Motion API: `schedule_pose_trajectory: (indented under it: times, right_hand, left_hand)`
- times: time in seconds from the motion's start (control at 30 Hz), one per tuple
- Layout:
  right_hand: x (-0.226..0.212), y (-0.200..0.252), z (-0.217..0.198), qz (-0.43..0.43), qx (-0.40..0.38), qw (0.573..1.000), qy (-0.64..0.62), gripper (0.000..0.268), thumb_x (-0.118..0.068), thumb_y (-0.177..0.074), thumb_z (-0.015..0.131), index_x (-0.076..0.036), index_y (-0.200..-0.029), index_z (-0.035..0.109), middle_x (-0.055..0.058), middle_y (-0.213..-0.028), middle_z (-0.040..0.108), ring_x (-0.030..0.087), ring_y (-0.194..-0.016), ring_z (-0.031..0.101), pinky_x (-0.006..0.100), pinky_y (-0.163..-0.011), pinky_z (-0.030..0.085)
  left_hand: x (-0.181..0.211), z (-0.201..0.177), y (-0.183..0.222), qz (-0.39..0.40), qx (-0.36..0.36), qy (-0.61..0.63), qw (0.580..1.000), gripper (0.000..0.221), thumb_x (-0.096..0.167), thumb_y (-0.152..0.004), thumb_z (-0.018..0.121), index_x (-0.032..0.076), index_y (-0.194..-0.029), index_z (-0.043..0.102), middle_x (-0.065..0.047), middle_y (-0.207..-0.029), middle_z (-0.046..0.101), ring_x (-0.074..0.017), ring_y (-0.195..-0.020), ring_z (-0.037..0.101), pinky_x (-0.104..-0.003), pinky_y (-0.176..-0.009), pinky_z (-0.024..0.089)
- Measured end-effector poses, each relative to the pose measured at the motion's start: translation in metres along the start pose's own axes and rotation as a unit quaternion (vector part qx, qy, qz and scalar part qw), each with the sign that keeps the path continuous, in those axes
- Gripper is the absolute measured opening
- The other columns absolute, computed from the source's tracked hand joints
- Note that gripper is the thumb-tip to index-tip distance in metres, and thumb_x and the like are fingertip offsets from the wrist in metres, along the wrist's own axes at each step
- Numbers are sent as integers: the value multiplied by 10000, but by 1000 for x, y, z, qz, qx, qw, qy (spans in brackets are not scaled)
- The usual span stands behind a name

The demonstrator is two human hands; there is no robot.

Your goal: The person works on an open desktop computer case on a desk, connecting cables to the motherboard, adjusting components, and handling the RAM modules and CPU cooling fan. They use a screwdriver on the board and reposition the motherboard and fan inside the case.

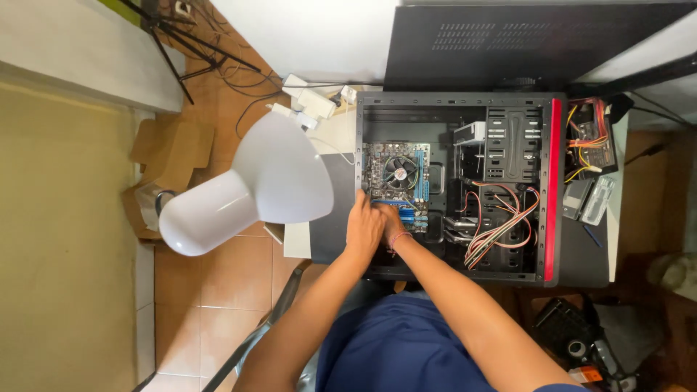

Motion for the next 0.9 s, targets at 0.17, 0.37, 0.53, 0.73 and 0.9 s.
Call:
schedule_pose_trajectory:
  times: [0.17, 0.37, 0.53, 0.73, 0.9]
  right_hand:
    - [-7, -1, -1, 6, -9, 1000, 4, 119, -162, -846, 662, -58, -880, 711, 143, -898, 757, 317, -848, 737, 402, -734, 556]
    - [-10, 2, -1, -65, -16, 995, 72, 166, -183, -840, 710, -49, -937, 708, 166, -946, 741, 384, -934, 701, 447, -778, 549]
    - [-31, 3, -9, -54, -30, 990, 126, 201, -204, -828, 719, -68, -975, 697, 161, -997, 740, 376, -986, 687, 451, -828, 547]
    - [-49, 5, -17, -62, -51, 981, 176, 152, -162, -790, 742, -69, -902, 698, 164, -972, 731, 372, -1003, 676, 446, -862, 529]
    - [-62, 4, -20, -78, -32, 987, 134, 209, -144, -766, 754, -41, -929, 673, 192, -997, 707, 395, -1009, 663, 440, -849, 536]
  left_hand:
    - [8, 17, -8, 44, -72, -59, 995, 260, 196, -989, 562, 138, -981, 815, -45, -865, 773, -252, -1074, 672, -513, -1179, 181]
    - [13, 17, -13, 51, -110, -68, 990, 276, 200, -1005, 548, 118, -1024, 811, -52, -909, 776, -260, -1067, 677, -556, -1193, 174]
    - [11, 12, -16, 52, -127, -86, 987, 313, 273, -986, 557, 136, -1130, 799, -39, -1084, 754, -303, -1292, 527, -551, -1163, 198]
    - [8, 9, -18, 61, -118, -81, 988, 332, 303, -948, 555, 151, -1144, 775, -23, -1083, 746, -312, -1309, 496, -550, -1136, 213]
    - [4, 9, -16, 30, -76, -85, 993, 307, 276, -954, 559, 138, -1089, 798, -57, -1080, 752, -318, -1288, 521, -496, -1096, 265]
Point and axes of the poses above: each hand's wrist, its own y-axis away from the middle knuckle, its own z-axis out of the palm, x = y × z, the point moved 2 cm from there along -y, towards the middle knuckle
